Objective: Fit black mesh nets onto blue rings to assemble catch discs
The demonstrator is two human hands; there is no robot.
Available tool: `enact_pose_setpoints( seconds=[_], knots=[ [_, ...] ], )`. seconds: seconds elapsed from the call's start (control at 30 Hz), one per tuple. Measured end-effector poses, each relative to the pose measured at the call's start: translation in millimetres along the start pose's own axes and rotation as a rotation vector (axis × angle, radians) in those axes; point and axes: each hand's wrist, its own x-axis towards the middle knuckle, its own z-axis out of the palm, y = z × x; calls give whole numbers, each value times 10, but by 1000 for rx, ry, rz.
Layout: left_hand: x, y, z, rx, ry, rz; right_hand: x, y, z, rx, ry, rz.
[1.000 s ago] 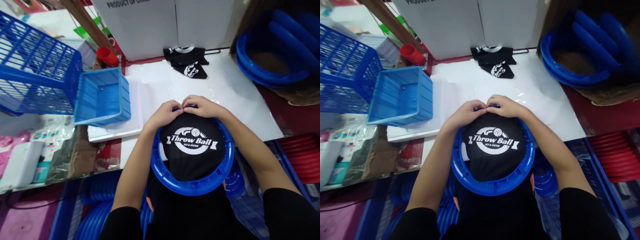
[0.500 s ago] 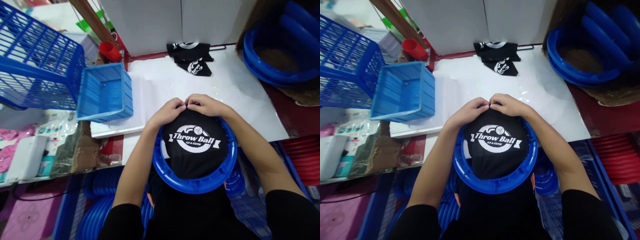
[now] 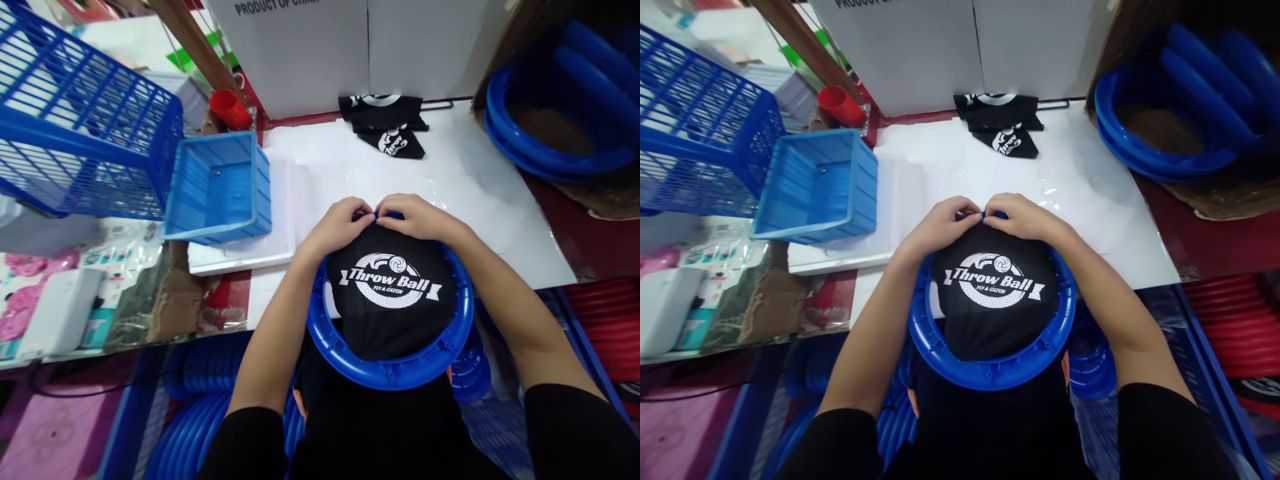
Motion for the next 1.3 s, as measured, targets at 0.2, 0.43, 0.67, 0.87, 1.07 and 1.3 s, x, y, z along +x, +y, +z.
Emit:
enact_pose_setpoints(
  seconds=[0.2, 0.43, 0.67, 0.87, 1.07, 1.3],
  knots=[
    [-157, 28, -194, -12, 83, 144, -150, -9, -219, -57, -62, -12],
    [-203, 29, -227, -22, 130, 245, -329, 143, -379, -191, 45, 109],
    [-178, -56, -188, 398, 61, 252, -473, -69, -650, -476, 0, 539],
    [-165, -82, -171, 485, -23, 195, -472, -183, -618, -546, -82, 547],
    [-178, -105, -147, 364, -99, 73, -468, -120, -560, -593, 179, 470],
    [-185, -44, -45, 276, -222, 273, -418, 23, -439, -237, 56, 15]
  ],
)
